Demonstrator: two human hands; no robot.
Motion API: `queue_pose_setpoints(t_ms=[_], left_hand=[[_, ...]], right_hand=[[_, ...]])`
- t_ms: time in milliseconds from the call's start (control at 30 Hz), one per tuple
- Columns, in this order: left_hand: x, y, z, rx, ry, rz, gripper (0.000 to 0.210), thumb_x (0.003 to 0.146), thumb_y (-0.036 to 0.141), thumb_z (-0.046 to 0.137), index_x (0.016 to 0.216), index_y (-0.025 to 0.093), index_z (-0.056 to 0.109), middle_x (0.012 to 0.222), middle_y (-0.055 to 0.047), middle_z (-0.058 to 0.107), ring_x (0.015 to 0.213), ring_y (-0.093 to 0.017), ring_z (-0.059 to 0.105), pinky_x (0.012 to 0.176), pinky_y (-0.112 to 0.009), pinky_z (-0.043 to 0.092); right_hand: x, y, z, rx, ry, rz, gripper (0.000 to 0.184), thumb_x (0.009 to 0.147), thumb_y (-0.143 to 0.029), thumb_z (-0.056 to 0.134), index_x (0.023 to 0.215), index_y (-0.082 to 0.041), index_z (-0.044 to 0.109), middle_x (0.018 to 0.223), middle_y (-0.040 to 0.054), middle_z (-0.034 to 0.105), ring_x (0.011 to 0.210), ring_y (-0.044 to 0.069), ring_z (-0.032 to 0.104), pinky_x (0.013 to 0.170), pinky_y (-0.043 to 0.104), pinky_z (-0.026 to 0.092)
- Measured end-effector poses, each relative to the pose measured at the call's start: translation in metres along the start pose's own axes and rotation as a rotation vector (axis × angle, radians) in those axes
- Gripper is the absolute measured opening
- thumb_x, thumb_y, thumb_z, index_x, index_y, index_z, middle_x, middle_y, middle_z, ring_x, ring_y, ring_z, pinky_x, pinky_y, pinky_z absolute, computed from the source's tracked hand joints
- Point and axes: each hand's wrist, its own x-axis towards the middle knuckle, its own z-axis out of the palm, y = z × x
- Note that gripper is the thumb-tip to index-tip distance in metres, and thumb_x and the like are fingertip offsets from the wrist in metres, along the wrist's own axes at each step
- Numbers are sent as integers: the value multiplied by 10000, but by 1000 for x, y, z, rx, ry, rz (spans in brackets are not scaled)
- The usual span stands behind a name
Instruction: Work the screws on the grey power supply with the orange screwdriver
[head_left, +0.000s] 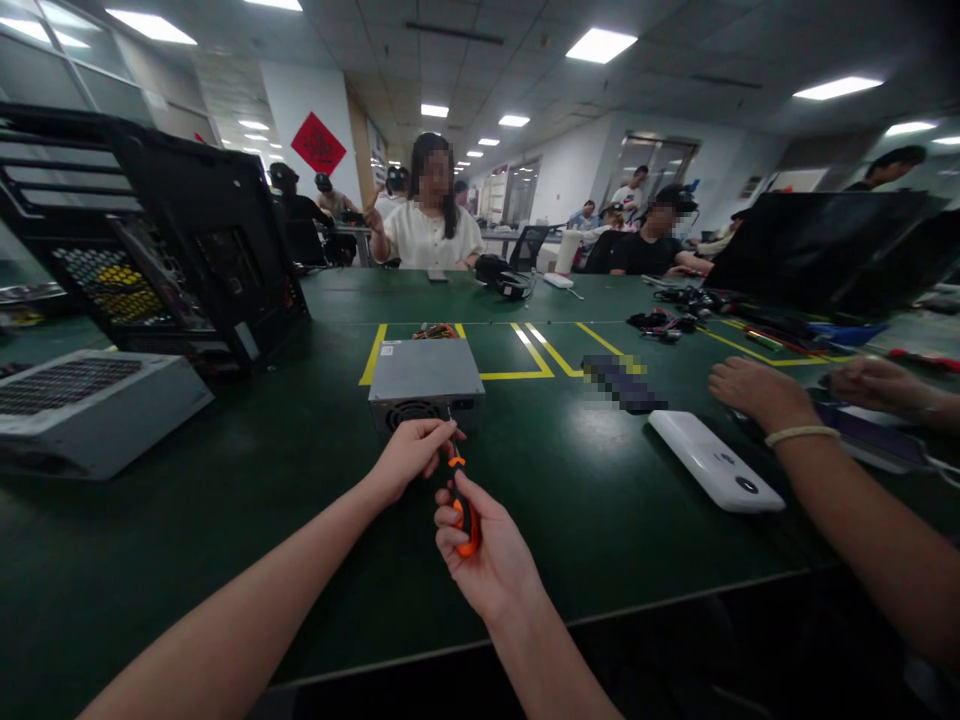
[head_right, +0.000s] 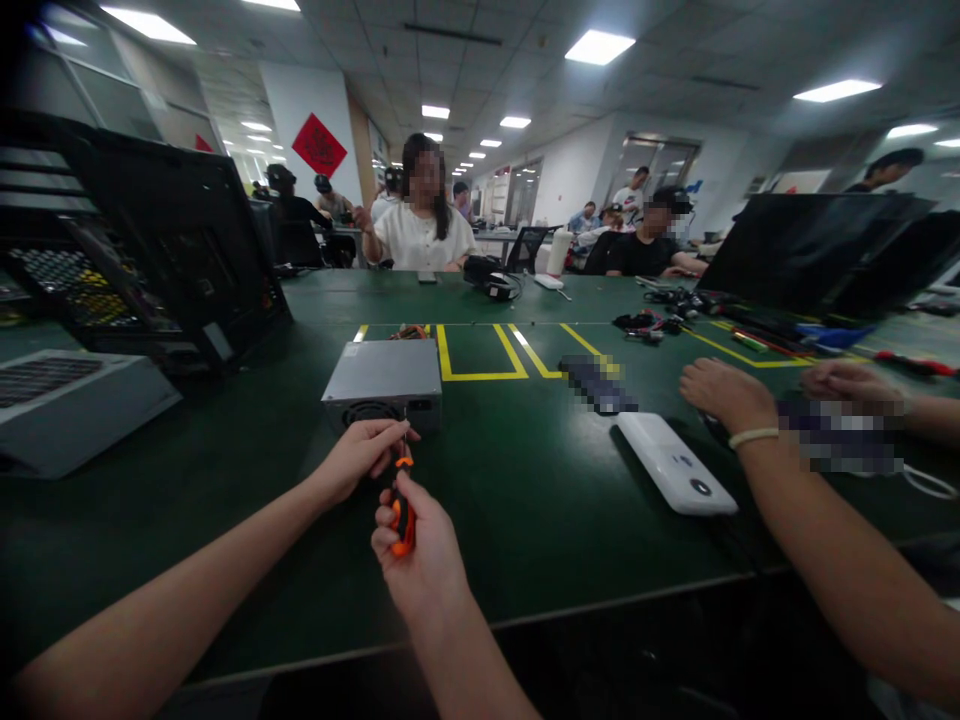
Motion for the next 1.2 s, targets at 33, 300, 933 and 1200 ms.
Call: queue_pose_setpoints(t_ms=[33,300,933,1200], left_hand=[[0,0,0,-36,2,-5,359,781,461,496,777,119,608,617,-5,586,337,-10,322,338,-156,191],[3,-6,4,-125,52,-46,350,715,476,587,652,137,524,522,37,517,344,-18,349,343,-150,211],[-3,4,-19,1099,519,748,298,834,195,453,1128,185,498,1139,-84,542,1092,-209,457,959,-382,298],[1,2,-17,1101,550,694,275,817,214,486,1091,208,504,1116,-80,549,1060,-218,480,920,-386,298]], right_hand=[[0,0,1,-15,6,7,142,858,-207,472,808,-94,543,619,12,534,440,25,451,347,89,312],[-2,1,1,-105,42,-88,114,841,-206,510,847,-109,571,637,18,565,455,36,491,355,97,343],[-1,-5,2,-62,12,75,253,890,-256,407,898,-75,584,635,27,545,478,48,508,377,112,391],[3,-6,1,-33,31,9,136,848,-197,486,799,-94,562,637,19,542,463,33,486,353,92,338]])
